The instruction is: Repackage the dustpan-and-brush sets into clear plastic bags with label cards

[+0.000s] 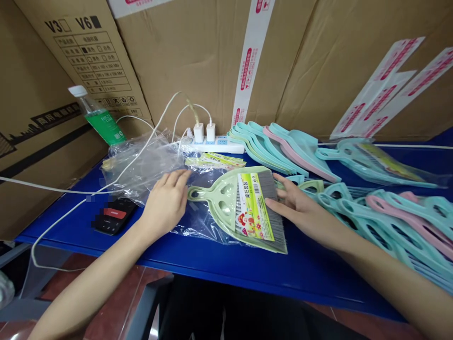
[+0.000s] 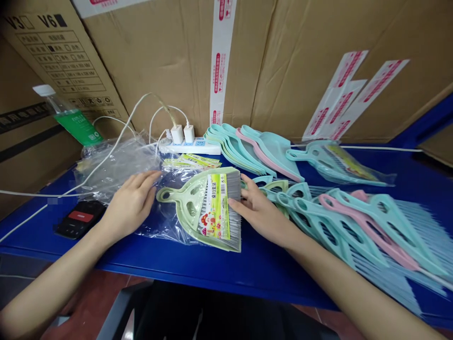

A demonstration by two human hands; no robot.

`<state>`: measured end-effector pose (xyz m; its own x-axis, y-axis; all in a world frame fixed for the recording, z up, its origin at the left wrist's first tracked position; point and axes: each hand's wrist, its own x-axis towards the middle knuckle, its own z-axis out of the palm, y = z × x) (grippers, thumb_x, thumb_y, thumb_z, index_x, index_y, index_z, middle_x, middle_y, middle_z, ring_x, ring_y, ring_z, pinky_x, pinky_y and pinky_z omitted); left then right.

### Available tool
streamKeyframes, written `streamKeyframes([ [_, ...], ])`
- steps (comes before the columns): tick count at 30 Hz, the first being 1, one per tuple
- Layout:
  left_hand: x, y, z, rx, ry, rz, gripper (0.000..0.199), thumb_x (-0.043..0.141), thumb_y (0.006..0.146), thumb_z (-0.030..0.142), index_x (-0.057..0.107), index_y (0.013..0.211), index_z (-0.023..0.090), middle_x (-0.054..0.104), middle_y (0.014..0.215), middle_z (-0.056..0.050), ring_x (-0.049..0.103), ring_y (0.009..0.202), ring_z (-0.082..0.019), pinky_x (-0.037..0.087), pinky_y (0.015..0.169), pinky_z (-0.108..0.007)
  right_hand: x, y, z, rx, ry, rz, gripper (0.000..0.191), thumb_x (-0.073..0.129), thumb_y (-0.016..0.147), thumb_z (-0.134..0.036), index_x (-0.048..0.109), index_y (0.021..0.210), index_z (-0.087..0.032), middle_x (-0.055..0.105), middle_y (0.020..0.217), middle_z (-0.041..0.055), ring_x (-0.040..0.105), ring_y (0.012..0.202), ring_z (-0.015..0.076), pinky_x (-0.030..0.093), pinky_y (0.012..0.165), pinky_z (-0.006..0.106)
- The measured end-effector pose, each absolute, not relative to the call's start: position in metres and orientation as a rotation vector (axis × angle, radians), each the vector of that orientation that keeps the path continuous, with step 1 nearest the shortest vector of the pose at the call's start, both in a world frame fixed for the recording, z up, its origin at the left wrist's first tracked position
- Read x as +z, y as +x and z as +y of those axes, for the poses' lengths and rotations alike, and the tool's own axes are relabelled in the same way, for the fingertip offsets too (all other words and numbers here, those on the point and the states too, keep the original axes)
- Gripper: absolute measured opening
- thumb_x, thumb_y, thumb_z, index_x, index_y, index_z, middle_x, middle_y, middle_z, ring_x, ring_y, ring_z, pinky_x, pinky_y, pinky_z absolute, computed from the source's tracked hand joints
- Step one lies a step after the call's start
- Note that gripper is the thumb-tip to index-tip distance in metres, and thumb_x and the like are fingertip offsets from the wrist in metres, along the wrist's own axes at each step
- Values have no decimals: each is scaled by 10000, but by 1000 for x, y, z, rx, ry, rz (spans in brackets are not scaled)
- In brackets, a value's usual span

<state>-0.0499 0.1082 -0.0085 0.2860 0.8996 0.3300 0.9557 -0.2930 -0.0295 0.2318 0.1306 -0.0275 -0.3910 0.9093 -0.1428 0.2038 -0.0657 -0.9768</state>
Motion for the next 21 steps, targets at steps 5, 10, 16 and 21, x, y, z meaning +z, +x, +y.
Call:
streamKeyframes([
  [5,-10,-54,109,-157,-2122,-1913,452,297,921,126,505,1318,70,645,1125,-203,662,1008,-328,566,838,-469,-28,232,130,1619,-1140,-1531,954,610,843,-527,22,1561,-309,511,1459,129,618,1167,308,578,890,511],
  [10,-4,-49,108,-25,-2109,-1940,458,281,895,79,507,1293,84,680,1073,-192,694,967,-321,582,765,-429,-30,231,130,1573,-1091,-1558,962,618,825,-592,46,1552,-331,520,1449,131,623,1150,310,595,841,495],
  [16,2,-45,107,65,-2255,-2075,489,286,856,32,437,1320,67,724,910,-148,726,798,-306,568,703,-415,-32,225,129,1673,-1074,-1510,952,680,758,-627,195,1512,-307,534,1431,141,606,1175,314,602,838,469],
  [21,-1,-51,110,-35,-2300,-2044,446,276,871,50,439,1284,86,722,869,-130,723,758,-276,548,678,-368,-31,224,128,1677,-1045,-1527,936,672,754,-649,207,1503,-335,522,1442,136,612,1169,312,602,840,480],
])
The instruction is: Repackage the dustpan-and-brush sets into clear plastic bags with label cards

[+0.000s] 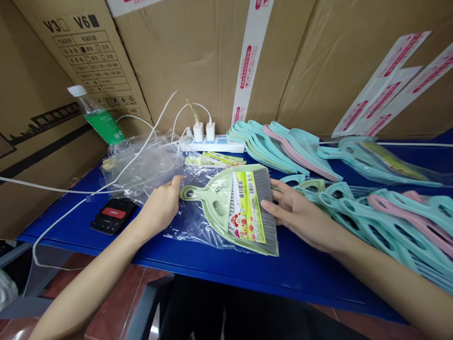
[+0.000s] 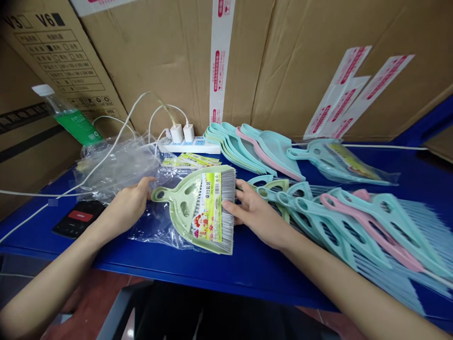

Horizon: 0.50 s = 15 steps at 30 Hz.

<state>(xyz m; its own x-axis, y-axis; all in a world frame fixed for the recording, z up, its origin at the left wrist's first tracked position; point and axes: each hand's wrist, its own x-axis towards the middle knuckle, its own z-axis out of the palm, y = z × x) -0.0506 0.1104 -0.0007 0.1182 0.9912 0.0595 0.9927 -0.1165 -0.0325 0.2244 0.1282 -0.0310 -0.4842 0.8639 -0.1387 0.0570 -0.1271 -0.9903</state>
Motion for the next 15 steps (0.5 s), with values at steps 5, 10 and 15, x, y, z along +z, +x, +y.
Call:
streamKeyframes([
  [5,0,-55,110,-164,-2331,-2059,327,331,934,200,440,1235,134,723,899,-104,715,741,-267,534,658,-358,-33,226,129,1649,-1058,-1583,869,651,779,-635,252,1484,-321,510,1454,133,605,1185,312,578,893,500],
  [10,0,-58,111,-228,-2354,-2031,300,383,904,211,451,1195,190,715,864,-51,701,696,-233,516,636,-332,-34,227,129,1665,-1061,-1581,798,631,826,-563,263,1495,-334,513,1452,108,579,1224,296,561,934,479],
  [15,7,-61,108,-173,-2329,-2129,248,405,873,192,470,1112,199,704,833,-31,672,637,-214,483,616,-316,-35,227,130,1669,-1093,-1570,799,613,848,-523,237,1531,-347,480,1474,101,548,1259,293,539,970,473],
])
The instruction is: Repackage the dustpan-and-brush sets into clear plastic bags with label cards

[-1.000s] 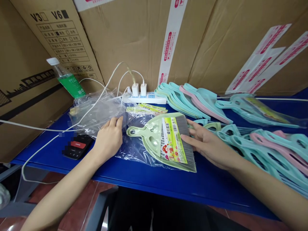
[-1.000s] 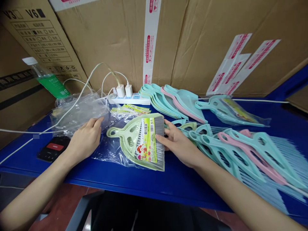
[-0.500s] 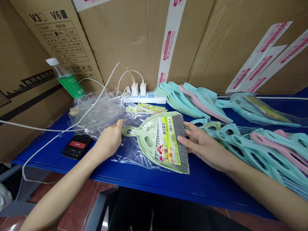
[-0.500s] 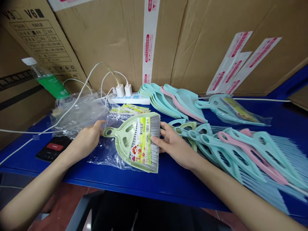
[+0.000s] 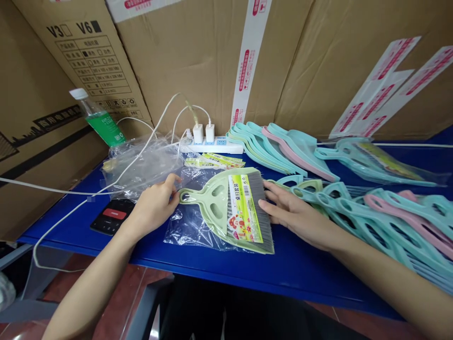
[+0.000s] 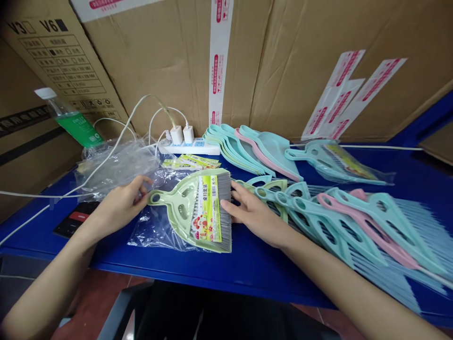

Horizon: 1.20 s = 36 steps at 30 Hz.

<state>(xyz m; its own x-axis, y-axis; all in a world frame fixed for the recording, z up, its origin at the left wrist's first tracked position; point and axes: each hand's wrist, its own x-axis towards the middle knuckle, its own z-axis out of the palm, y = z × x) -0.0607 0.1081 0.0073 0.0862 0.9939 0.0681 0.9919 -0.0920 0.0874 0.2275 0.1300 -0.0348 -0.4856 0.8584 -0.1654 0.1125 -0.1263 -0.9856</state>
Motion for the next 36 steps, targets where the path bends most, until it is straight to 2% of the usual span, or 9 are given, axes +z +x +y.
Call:
streamKeyframes([
  [5,16,-64,104,86,2284,2144,160,420,839,168,476,976,228,676,727,6,657,648,-215,437,605,-294,-34,229,130,1691,-1136,-1543,792,609,852,-455,252,1545,-312,531,1395,111,606,1185,295,540,968,475],
  [11,21,-63,103,-91,2208,2183,91,397,833,170,455,866,230,681,815,-30,652,728,-230,407,637,-302,-29,229,128,1709,-1220,-1492,822,602,860,-361,180,1563,-304,497,1415,108,669,1064,241,504,1010,483],
  [14,23,-64,102,-156,2182,2198,82,380,857,186,451,864,227,686,854,-43,652,743,-236,402,642,-307,-29,231,127,1701,-1210,-1506,818,607,861,-351,188,1561,-295,486,1418,117,687,1018,220,498,1017,480],
  [24,25,-64,102,-256,2195,2291,126,369,885,160,478,892,221,691,823,-46,656,715,-237,375,605,-302,-31,236,126,1633,-1147,-1609,769,608,866,-416,257,1542,-305,497,1391,129,697,1031,258,539,977,484],
  [27,27,-65,101,-280,2183,2355,140,364,889,152,487,878,218,693,810,-57,661,709,-248,346,569,-300,-31,238,126,1623,-1141,-1648,761,593,867,-427,269,1536,-263,487,1396,150,699,1032,262,552,966,464],
  [30,29,-69,101,-305,2162,2392,144,364,889,150,489,860,215,691,788,-68,661,698,-260,318,543,-299,-29,240,127,1606,-1157,-1688,724,602,854,-436,350,1492,-205,497,1395,174,699,1037,267,565,950,444],
  [33,30,-71,102,-316,2155,2382,150,357,893,148,479,839,218,682,759,-63,654,684,-256,320,548,-299,-25,240,127,1545,-1134,-1790,561,586,867,-404,498,1378,-188,533,1390,175,696,1047,272,573,931,440],
  [36,31,-71,101,-308,2163,2373,159,354,895,145,480,835,220,675,730,-50,649,664,-245,331,554,-296,-22,239,126,1380,-1070,-1949,390,548,884,-328,612,1241,-186,631,1282,151,722,978,247,591,888,416],
])
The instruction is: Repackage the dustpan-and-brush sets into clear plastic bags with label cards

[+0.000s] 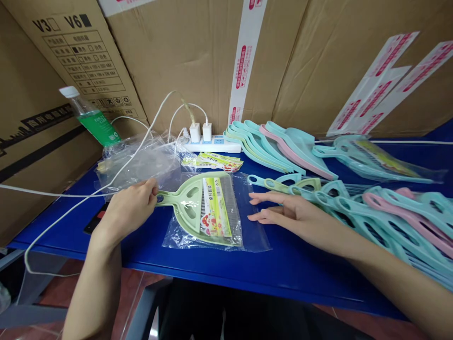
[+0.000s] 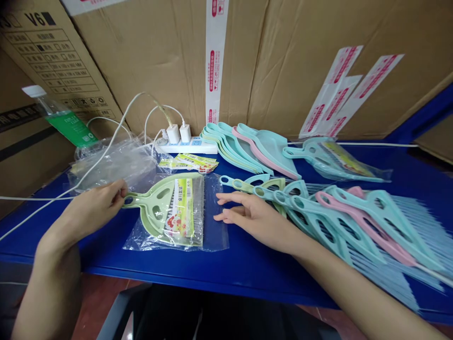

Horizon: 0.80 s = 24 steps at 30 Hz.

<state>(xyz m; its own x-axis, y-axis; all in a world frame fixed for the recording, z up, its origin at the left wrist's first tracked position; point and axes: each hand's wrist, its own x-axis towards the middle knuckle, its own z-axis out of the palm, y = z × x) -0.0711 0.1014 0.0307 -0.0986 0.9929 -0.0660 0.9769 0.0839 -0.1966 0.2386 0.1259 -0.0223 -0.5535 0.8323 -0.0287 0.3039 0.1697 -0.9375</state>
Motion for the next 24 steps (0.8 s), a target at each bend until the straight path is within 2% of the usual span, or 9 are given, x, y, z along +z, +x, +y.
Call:
streamKeyframes([
  [4,30,-66,101,329,-2007,-2224,178,338,916,159,500,865,213,697,799,-70,669,708,-257,310,534,-298,-24,233,124,818,-1016,-2215,316,439,934,-254,702,1102,-204,709,1034,106,732,807,191,621,743,362],
  [6,30,-63,101,353,-1994,-2221,184,334,925,160,509,887,206,705,854,-82,678,743,-265,308,532,-300,-27,230,124,485,-950,-2321,337,409,948,-218,720,1076,-207,714,995,105,712,858,212,610,759,389],
  [9,30,-61,101,369,-1985,-2242,198,326,934,154,520,926,193,707,898,-92,684,779,-276,322,544,-307,-32,227,126,198,-856,-2441,359,390,965,-203,716,1114,-205,719,1071,107,668,1013,252,578,859,453],
  [13,30,-61,101,364,-1975,-2266,228,313,947,153,535,993,181,702,935,-99,685,802,-281,360,568,-314,-36,226,126,89,-872,-2546,394,363,992,-249,647,1261,-206,682,1250,86,595,1191,270,523,970,514],
  [17,27,-58,103,347,-1919,-2271,285,293,953,138,553,1065,159,671,1002,-126,684,853,-294,409,598,-324,-39,230,125,66,-928,-2632,448,354,1001,-318,561,1367,-164,593,1381,108,547,1272,266,497,1016,503],
  [21,23,-58,104,295,-1869,-2199,307,300,936,114,588,1031,162,620,1000,-134,671,899,-295,411,577,-308,-39,231,124,-20,-889,-2669,436,343,1009,-309,613,1306,-140,660,1287,132,608,1194,268,523,974,486],
  [24,20,-60,104,95,-1887,-2151,288,309,935,145,592,984,174,607,983,-119,663,809,-259,398,557,-298,-35,230,120,-81,-819,-2660,404,341,1007,-253,670,1219,-153,727,1148,122,675,1044,252,562,890,459],
])
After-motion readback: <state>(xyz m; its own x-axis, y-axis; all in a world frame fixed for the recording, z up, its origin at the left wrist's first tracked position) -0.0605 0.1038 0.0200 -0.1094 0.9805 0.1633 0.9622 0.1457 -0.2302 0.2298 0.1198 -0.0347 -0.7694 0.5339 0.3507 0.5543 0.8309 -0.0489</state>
